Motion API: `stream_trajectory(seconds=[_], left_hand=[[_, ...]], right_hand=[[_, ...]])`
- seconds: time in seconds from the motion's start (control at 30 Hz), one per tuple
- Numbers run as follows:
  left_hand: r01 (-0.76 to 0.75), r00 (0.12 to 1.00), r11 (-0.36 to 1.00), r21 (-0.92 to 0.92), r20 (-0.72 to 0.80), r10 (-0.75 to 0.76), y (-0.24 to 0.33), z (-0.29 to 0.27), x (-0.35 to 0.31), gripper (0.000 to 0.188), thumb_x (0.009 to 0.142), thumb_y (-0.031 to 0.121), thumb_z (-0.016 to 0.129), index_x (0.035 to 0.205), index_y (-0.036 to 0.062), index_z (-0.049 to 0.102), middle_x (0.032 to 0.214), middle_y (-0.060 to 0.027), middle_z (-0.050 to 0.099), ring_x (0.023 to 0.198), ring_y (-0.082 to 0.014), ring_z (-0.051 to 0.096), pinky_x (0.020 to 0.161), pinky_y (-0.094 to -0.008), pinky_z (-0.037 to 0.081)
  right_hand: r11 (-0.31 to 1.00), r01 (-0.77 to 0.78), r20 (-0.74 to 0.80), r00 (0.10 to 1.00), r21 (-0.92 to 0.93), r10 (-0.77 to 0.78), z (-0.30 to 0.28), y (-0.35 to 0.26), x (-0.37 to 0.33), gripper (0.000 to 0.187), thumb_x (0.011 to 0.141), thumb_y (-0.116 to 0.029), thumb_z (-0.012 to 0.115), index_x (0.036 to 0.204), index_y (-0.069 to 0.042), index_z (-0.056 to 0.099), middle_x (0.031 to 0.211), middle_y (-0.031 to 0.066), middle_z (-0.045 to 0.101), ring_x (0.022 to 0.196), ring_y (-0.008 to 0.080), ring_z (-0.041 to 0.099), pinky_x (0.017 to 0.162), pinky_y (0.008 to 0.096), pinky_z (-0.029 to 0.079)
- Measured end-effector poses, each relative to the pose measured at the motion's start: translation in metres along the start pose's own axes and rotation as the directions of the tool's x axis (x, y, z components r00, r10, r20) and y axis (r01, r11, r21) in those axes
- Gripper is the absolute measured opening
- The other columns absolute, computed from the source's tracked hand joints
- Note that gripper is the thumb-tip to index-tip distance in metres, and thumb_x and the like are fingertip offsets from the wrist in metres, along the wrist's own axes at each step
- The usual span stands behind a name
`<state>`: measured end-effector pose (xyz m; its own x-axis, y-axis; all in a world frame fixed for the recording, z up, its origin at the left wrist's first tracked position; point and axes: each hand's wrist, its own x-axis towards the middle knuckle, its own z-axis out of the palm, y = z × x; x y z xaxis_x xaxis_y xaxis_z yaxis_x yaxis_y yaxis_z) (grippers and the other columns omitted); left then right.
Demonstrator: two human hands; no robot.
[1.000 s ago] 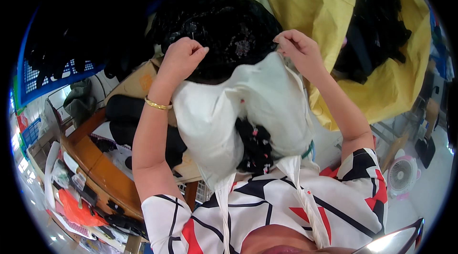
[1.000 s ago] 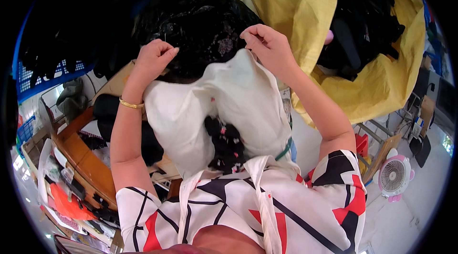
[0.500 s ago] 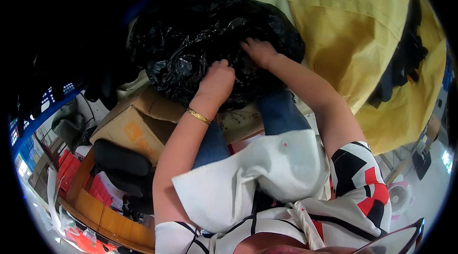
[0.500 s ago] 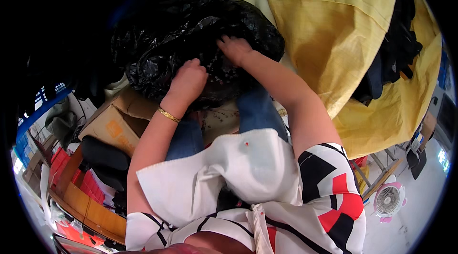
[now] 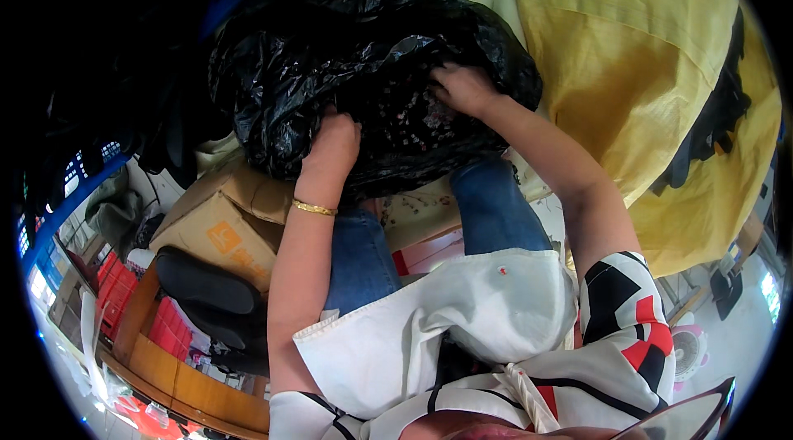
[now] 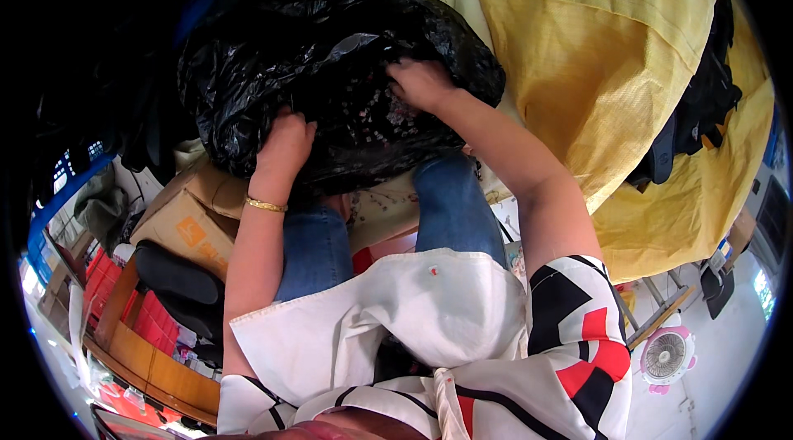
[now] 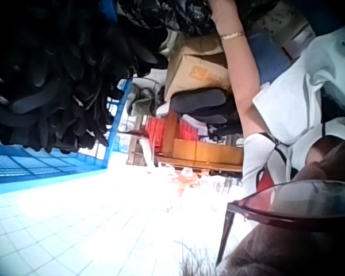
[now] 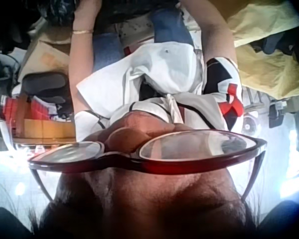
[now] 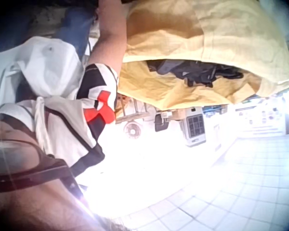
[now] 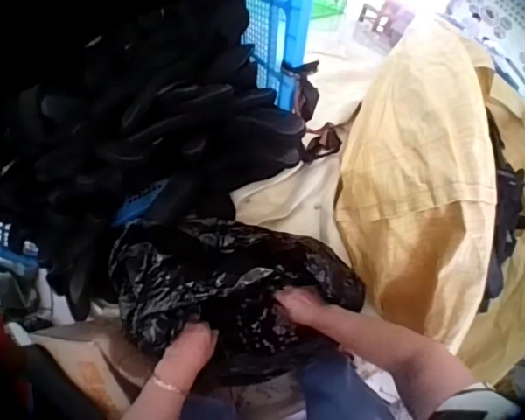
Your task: The person is sewing a black shoe using a needle and thread. They hold the shoe in their left hand and manipulate the needle with their right hand, stitching the sole area. After finishing the shoe, they place it into a black plastic bag.
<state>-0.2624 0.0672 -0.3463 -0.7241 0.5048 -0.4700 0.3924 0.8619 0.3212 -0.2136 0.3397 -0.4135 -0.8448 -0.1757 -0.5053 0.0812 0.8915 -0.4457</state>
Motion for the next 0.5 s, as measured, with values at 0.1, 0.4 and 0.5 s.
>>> stream_trajectory(seconds=[0.1, 0.4, 0.5], left_hand=[[-0.006, 1.000, 1.000, -0.014, -0.030, 0.006, 0.007, -0.005, -0.003, 0.026, 0.087, 0.019, 0.063, 0.083, -0.0064, 0.065, 0.099, -0.0288, 0.060, 0.087, -0.0426, 0.062, 0.080, -0.0485, 0.051], [-0.018, 0.997, 0.998, -0.060, -0.072, 0.014, -0.009, 0.011, -0.005, 0.028, 0.089, 0.022, 0.062, 0.084, -0.0057, 0.065, 0.099, -0.0286, 0.059, 0.088, -0.0428, 0.061, 0.079, -0.0477, 0.051], [-0.033, 0.997, 0.999, 0.011, -0.064, 0.034, -0.011, 0.009, -0.009, 0.029, 0.088, 0.023, 0.063, 0.084, -0.0057, 0.065, 0.097, -0.0282, 0.059, 0.088, -0.0424, 0.061, 0.078, -0.0475, 0.052]], right_hand=[[1.000, -0.008, -0.071, 0.997, -0.020, 0.007, 0.004, -0.012, 0.009, 0.029, 0.081, -0.019, 0.065, 0.109, -0.014, 0.064, 0.114, 0.0133, 0.060, 0.107, 0.0329, 0.060, 0.086, 0.0425, 0.051], [0.994, -0.064, -0.059, 0.996, 0.089, 0.070, 0.022, -0.017, 0.025, 0.023, 0.082, -0.011, 0.060, 0.105, -0.008, 0.061, 0.113, 0.0162, 0.062, 0.105, 0.0360, 0.060, 0.087, 0.0430, 0.051], [0.977, -0.046, -0.012, 0.999, 0.208, 0.050, 0.000, -0.027, 0.011, 0.024, 0.084, -0.012, 0.058, 0.107, -0.006, 0.059, 0.111, 0.0182, 0.063, 0.099, 0.0387, 0.062, 0.085, 0.0440, 0.051]])
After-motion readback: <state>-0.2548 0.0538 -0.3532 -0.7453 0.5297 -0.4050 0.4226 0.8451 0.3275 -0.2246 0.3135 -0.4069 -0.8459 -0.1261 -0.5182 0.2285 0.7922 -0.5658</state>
